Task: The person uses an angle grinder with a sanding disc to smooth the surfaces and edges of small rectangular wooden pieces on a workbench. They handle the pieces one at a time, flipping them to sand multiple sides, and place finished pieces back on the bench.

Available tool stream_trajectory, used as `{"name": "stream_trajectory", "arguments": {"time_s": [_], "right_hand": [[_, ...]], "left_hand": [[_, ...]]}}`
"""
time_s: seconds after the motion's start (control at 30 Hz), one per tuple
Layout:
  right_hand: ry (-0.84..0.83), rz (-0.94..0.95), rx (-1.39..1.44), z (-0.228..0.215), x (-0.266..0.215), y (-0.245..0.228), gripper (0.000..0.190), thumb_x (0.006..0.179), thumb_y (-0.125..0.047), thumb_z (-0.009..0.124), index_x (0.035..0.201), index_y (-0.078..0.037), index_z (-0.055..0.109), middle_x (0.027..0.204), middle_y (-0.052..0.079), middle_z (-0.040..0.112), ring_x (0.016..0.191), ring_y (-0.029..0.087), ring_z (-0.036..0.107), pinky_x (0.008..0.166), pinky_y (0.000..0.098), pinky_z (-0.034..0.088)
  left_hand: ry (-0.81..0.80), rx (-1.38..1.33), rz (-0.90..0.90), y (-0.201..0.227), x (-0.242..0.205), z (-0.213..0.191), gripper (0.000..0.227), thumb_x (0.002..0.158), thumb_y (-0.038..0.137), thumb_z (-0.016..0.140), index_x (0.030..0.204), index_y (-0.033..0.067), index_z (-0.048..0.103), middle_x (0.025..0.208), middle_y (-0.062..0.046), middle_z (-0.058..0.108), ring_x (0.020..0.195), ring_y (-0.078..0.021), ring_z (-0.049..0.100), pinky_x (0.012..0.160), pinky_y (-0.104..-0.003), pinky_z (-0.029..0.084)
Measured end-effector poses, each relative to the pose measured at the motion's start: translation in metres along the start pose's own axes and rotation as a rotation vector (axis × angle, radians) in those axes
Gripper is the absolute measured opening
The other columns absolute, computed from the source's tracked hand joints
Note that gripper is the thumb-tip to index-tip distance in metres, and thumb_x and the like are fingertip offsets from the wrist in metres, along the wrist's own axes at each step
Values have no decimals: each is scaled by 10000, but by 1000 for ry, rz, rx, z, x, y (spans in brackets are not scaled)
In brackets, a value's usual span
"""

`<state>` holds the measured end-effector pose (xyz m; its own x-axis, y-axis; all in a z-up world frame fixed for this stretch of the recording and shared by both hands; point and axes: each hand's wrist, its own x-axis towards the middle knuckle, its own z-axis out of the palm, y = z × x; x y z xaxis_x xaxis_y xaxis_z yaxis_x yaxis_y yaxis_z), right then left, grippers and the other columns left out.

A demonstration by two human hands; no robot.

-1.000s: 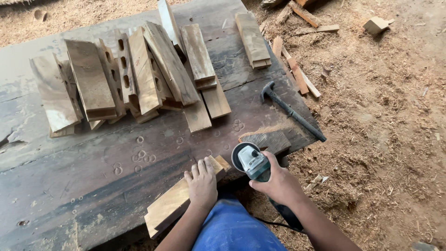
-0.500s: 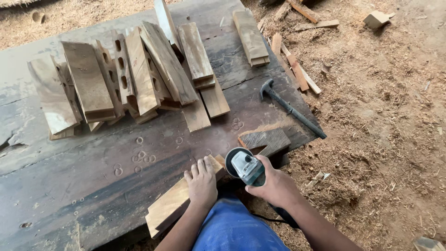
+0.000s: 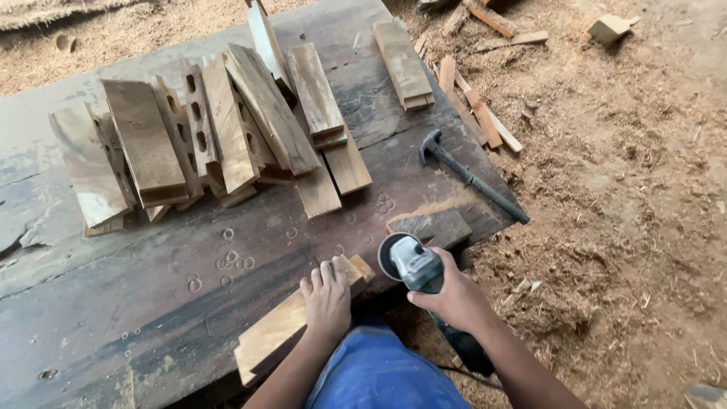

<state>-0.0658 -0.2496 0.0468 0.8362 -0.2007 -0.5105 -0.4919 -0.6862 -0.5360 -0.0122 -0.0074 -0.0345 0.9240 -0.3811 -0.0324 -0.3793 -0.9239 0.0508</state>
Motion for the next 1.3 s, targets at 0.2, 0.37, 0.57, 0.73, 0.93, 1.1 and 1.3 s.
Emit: {"name": "stream_trajectory", "arguments": {"time_s": [0.2,0.37,0.57,0.73,0.93,1.1,1.3], "right_hand": [[-498,-173,1016,9,18,72,846,753,-460,784,1367,0,426,957,240,669,740,330,714,674,473,634],[-873,-66,1557,47,22,96,722,857,-473,732,1269,53,458,935,213,652,751,290,719,663,417,626],[-826,-20,1529,59,19,82,688,814,-488,739,1304,-86,472,916,192,659,727,267,709,637,390,612],[-911,-109,1521,45,23,62,769,855,-499,765,1345,23,485,926,185,662,750,255,709,661,369,613],[-879,-72,1426,47,38,42,722,823,-538,769,1269,-43,489,930,162,682,752,237,728,648,359,626],[-863,-60,1403,55,43,32,696,829,-548,772,1243,-55,509,937,167,694,755,237,738,639,358,630],[-855,-80,1397,58,47,29,698,832,-540,776,1264,-61,508,936,166,703,747,239,739,639,362,633]], "left_hand": [[-133,-198,40,-35,11,-10,1202,623,458,847,1584,11,280,1411,-165,464,1267,-357,450,1031,-548,346],[30,-294,125,-51,19,-11,1162,624,491,850,1536,16,307,1323,-160,534,1255,-346,499,1046,-500,391],[-497,-530,-64,-75,51,-18,1168,535,505,887,1560,240,394,1357,-209,518,1317,-378,467,1157,-428,379],[-594,-640,-31,-100,67,-13,1144,546,549,856,1557,224,429,1412,-279,481,1338,-417,479,1141,-430,407],[-605,-673,-26,-101,67,-9,1132,550,552,855,1550,217,444,1393,-277,494,1329,-415,478,1136,-427,402],[-586,-657,2,-100,68,-13,1130,553,566,841,1548,204,447,1355,-266,530,1307,-414,489,1126,-426,406],[-598,-666,-12,-100,71,-17,1139,533,574,836,1544,215,455,1300,-246,554,1282,-399,507,1114,-427,420]]}}
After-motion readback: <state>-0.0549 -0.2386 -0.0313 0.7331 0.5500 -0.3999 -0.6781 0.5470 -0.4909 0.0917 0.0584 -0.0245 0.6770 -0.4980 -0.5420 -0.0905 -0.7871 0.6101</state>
